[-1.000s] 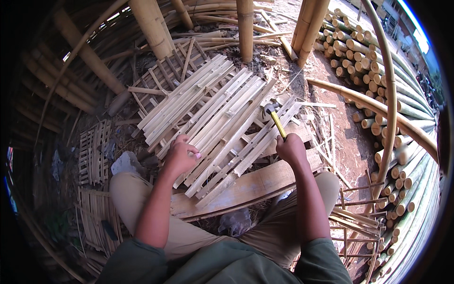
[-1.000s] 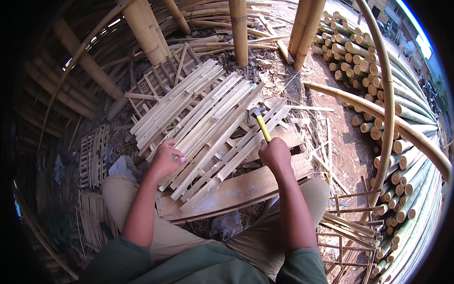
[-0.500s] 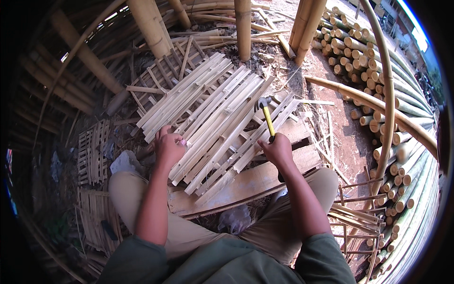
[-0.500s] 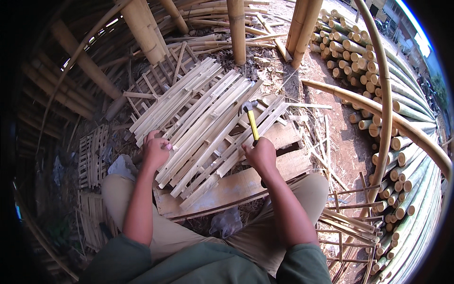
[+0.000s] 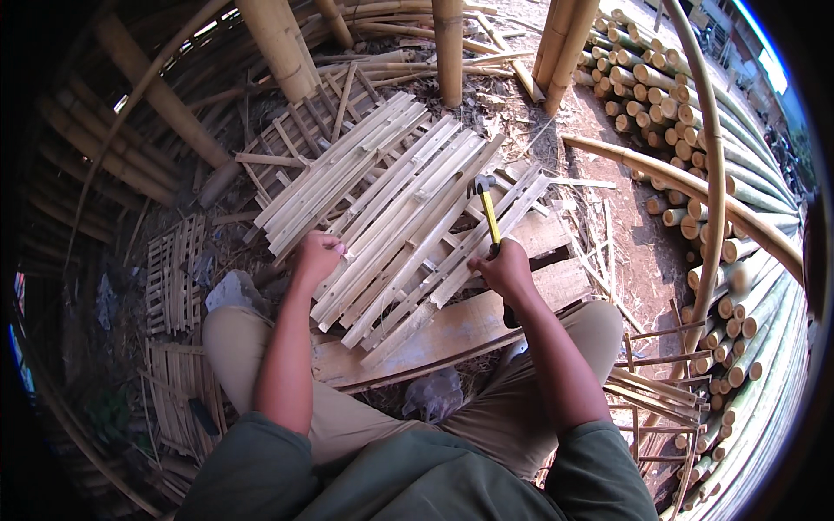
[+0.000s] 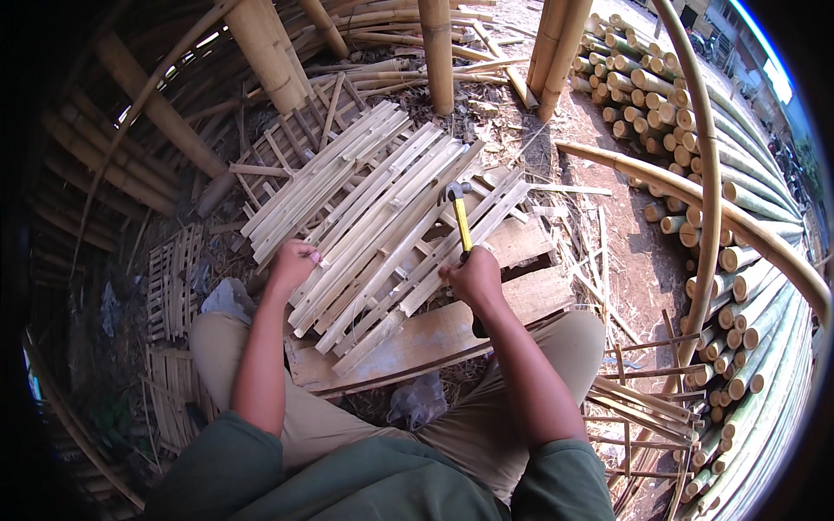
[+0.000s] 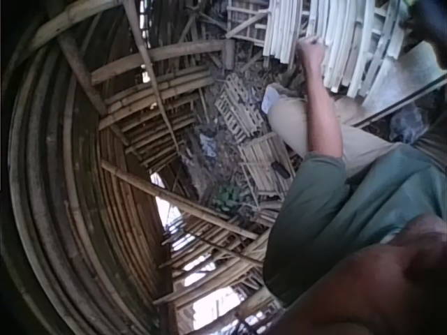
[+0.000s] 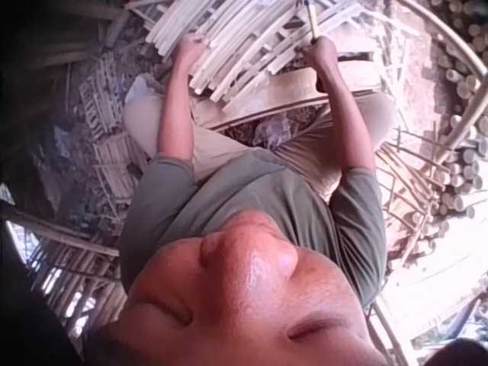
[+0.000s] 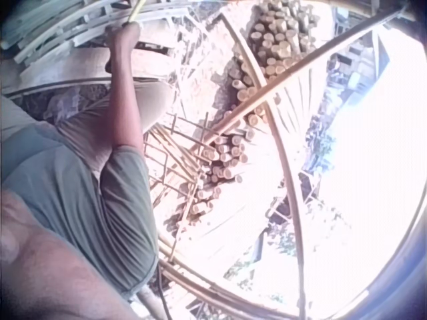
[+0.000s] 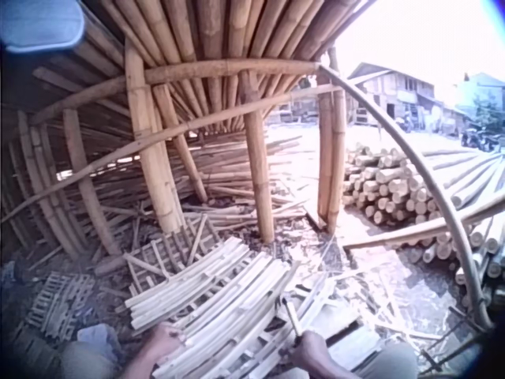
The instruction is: The person constructs a bamboo mat by positioning thin bamboo slats across a wooden frame and hammering nails to secure them.
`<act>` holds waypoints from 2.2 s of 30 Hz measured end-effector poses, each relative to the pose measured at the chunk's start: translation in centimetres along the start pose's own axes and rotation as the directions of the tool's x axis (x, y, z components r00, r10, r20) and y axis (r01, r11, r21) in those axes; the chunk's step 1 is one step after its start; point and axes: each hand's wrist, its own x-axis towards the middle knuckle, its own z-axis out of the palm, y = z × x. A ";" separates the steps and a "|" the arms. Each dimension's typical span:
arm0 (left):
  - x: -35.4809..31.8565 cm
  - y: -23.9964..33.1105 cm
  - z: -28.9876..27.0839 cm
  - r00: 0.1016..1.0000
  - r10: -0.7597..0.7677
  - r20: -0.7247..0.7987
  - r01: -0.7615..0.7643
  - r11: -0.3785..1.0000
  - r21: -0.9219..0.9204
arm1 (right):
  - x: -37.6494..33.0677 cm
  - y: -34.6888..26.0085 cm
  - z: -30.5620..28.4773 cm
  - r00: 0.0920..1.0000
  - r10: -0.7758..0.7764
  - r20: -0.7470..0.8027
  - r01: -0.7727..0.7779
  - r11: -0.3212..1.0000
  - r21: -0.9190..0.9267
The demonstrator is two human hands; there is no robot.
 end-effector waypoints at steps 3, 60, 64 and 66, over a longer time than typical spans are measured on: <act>0.6 -0.6 0.1 0.999 -0.034 0.040 0.040 0.986 -0.163 | -0.3 -0.7 -0.3 0.999 -0.012 0.038 0.010 0.999 0.048; 0.8 2.4 1.7 0.983 -0.182 -0.028 0.095 0.628 -0.773 | 5.5 -0.4 0.1 0.934 -0.224 -0.278 0.280 0.943 0.179; -0.2 3.2 1.4 0.975 -0.217 -0.046 0.106 0.638 -0.763 | 5.3 -0.6 -1.0 0.950 -0.152 -0.273 0.192 0.973 0.124; -0.8 3.6 1.1 0.976 -0.219 -0.008 0.131 0.614 -0.778 | 4.7 -0.9 -1.4 0.950 -0.123 -0.288 0.144 0.988 0.051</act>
